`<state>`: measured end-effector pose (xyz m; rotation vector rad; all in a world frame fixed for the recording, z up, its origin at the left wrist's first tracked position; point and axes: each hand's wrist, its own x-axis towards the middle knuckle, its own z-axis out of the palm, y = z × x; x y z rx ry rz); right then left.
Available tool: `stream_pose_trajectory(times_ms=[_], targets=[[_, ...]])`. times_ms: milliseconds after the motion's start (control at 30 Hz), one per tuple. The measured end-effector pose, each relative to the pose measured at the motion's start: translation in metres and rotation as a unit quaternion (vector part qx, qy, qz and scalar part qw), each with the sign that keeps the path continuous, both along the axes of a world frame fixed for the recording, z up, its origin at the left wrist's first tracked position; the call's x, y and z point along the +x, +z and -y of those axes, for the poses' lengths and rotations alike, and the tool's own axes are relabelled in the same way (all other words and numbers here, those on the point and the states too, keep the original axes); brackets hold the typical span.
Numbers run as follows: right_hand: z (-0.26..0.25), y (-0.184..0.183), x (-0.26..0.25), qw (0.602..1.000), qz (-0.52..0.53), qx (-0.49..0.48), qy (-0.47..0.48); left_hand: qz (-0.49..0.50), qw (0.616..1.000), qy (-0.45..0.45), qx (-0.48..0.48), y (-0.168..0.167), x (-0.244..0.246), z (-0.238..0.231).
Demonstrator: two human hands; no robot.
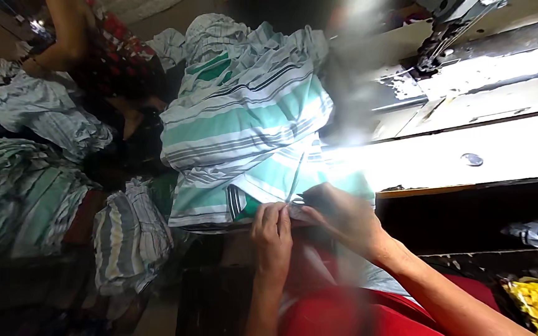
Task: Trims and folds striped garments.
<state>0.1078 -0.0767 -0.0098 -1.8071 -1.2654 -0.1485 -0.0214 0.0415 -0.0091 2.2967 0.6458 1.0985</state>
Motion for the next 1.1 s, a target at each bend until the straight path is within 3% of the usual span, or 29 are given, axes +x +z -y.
stream_pose_trajectory(times_ms=[467, 567, 667, 800, 900, 1033, 1100], targets=[[-0.004, -0.001, -0.008, 0.995, 0.095, 0.008, -0.034, 0.039, 0.998, -0.041, 0.001, -0.004, -0.007, 0.011], [0.000, -0.001, -0.005, 0.999, 0.037, 0.023, -0.030, 0.016, 0.998, -0.060, 0.013, -0.005, -0.013, 0.006], [0.010, 0.001, 0.002, 0.993, -0.097, 0.060, -0.011, 0.002, 0.997, -0.067, 0.039, -0.004, -0.023, -0.005], [0.021, 0.006, 0.006, 0.963, -0.244, 0.112, 0.018, 0.076, 0.995, -0.064, 0.021, -0.007, -0.018, -0.004], [0.024, 0.001, 0.003, 0.964, -0.239, 0.113, 0.018, 0.112, 0.988, -0.102, 0.006, -0.011, -0.003, 0.003], [0.025, -0.014, -0.002, 0.978, -0.181, 0.099, -0.009, 0.020, 0.994, -0.087, 0.067, -0.016, 0.012, 0.006], [0.025, -0.020, -0.004, 0.981, -0.168, 0.101, -0.013, 0.020, 0.994, -0.083, 0.067, -0.021, 0.013, 0.003]])
